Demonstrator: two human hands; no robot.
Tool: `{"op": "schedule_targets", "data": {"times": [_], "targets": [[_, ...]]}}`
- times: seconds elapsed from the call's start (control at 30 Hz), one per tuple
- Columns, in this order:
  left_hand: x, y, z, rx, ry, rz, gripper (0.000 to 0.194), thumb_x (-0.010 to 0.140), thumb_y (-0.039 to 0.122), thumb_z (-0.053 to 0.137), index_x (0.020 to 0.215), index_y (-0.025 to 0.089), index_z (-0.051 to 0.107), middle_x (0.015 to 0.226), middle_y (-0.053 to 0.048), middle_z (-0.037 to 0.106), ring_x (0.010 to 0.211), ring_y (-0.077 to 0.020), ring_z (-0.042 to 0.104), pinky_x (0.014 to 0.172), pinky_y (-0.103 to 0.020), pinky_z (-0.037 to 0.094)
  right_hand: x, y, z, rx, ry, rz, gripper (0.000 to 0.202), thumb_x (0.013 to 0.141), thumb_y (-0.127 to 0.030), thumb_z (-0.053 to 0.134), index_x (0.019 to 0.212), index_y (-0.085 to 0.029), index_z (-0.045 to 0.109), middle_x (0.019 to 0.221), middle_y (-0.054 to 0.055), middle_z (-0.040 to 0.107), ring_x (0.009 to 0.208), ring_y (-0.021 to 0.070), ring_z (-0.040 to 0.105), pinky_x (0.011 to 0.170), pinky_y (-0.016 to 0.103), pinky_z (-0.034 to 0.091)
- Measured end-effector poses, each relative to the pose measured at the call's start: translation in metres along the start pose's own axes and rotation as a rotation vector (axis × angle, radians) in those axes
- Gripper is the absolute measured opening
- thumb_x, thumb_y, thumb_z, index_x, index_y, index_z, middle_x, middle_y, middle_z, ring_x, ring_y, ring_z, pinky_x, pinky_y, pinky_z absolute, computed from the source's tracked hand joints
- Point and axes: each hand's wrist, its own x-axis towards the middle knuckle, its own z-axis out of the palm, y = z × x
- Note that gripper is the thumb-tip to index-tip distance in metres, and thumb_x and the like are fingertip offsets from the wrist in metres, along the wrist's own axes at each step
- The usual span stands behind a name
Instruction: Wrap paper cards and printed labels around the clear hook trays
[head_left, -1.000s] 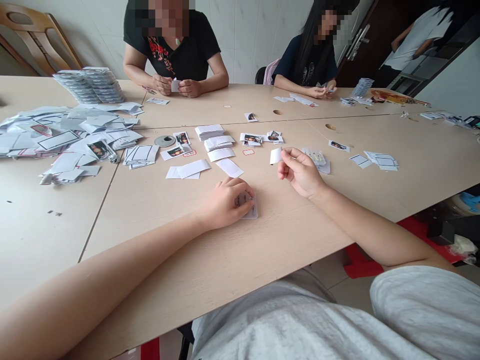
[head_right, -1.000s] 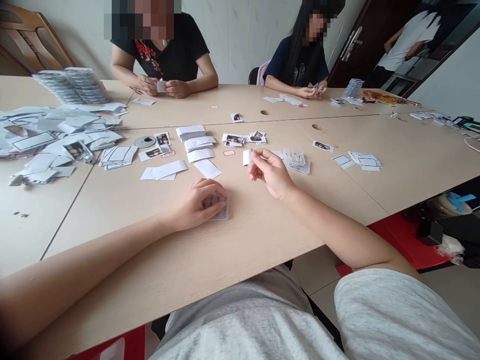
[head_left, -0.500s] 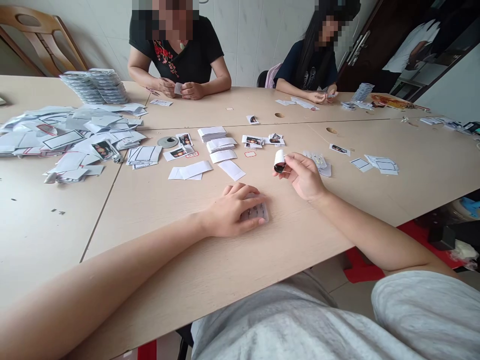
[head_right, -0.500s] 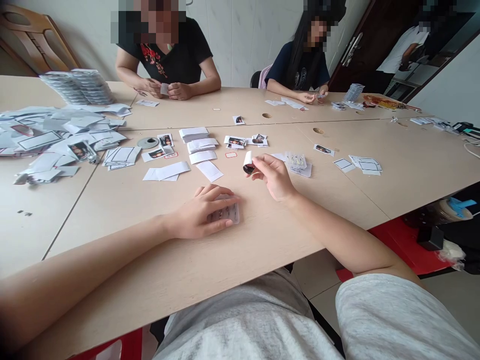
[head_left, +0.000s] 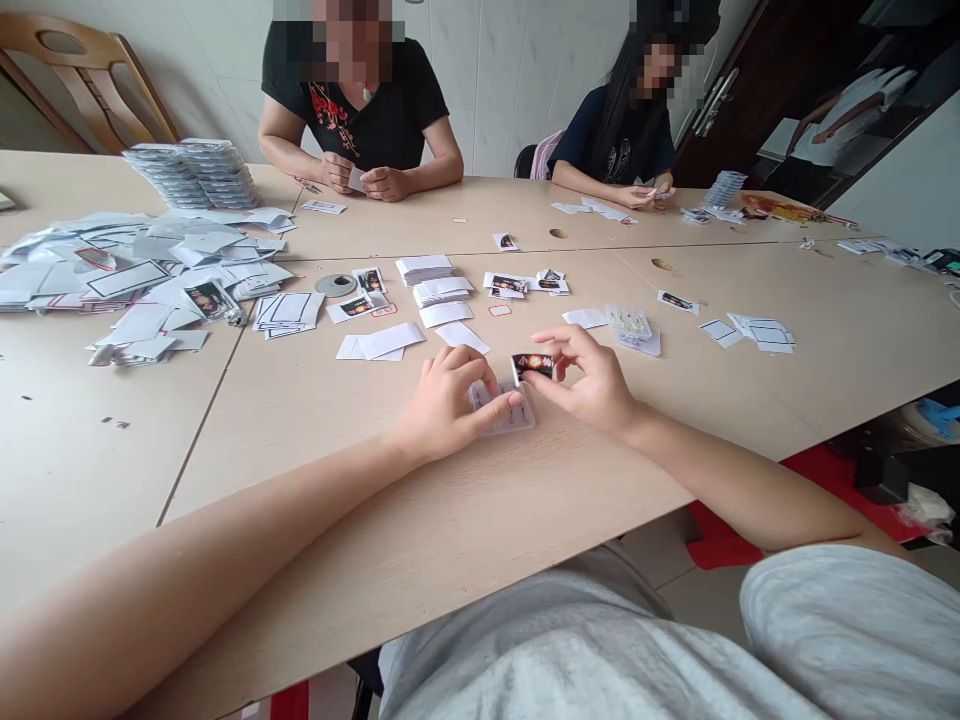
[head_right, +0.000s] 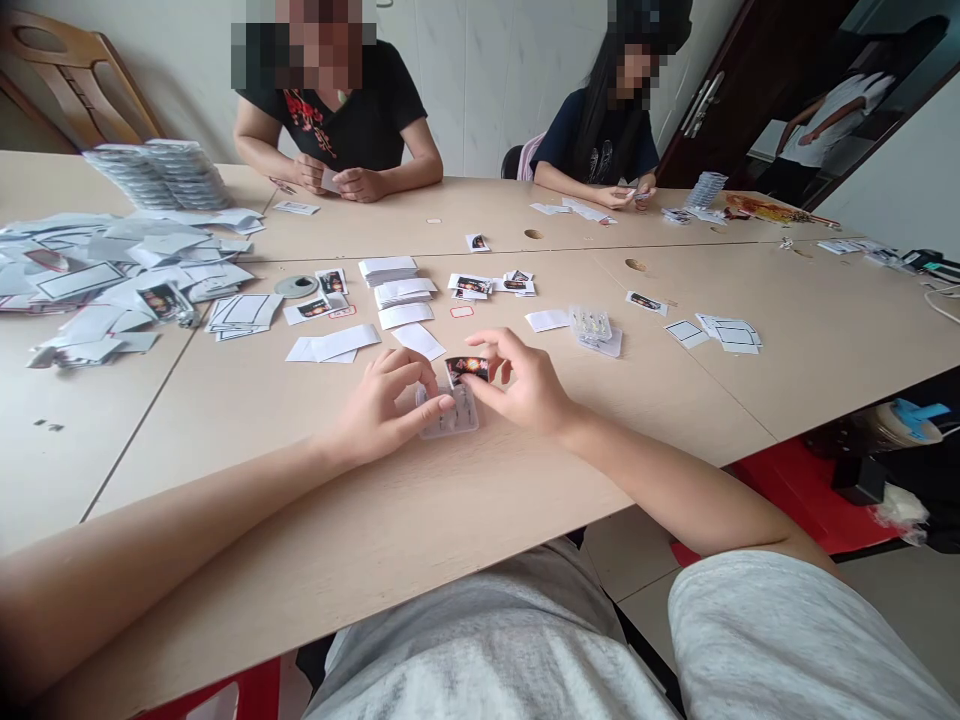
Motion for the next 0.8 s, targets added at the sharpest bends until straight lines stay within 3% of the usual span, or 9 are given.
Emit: {"op": "schedule_targets", "data": {"times": [0.17,0.43,0.8], "targets": [[0.0018,0.0000,-0.0015,-0.110,0.014,-0.036,0.034,0.084,0.049,0.051,0.071,0.018,0.058,0.089,-0.005,0.056,0.089,-0.0187,0.051,0.092,-0.037,0.039,-0.0071,-0.0040,0.0035,-0.143,-0.035,-0.194,0.034,0.077,-0.028,0.065,0.110,-0.029,0.056,0.078,0.000,0.063,0.068,0.0149,0.057,0.063,0.030,0.048],[0.0021,-0.0019,-0.0008,-0.132,0.035,0.010,0.023,0.087,0.034,0.046,0.074,0.019,0.058,0.093,-0.005,0.058,0.091,-0.0181,0.052,0.093,-0.036,0.039,-0.0052,-0.0050,-0.0026,-0.069,-0.043,-0.170,0.033,0.078,-0.026,0.064,0.110,-0.028,0.057,0.076,0.000,0.064,0.068,0.0150,0.057,0.065,0.031,0.047],[0.0039,-0.0037,0.0003,-0.092,0.041,-0.041,0.034,0.089,0.045,0.046,0.073,0.018,0.059,0.089,-0.005,0.059,0.088,-0.0182,0.052,0.091,-0.037,0.038,-0.0051,-0.0084,-0.0047,-0.006,-0.094,-0.297,0.028,0.081,-0.016,0.058,0.107,-0.028,0.059,0.089,0.002,0.069,0.073,0.0148,0.060,0.069,0.031,0.050]]}}
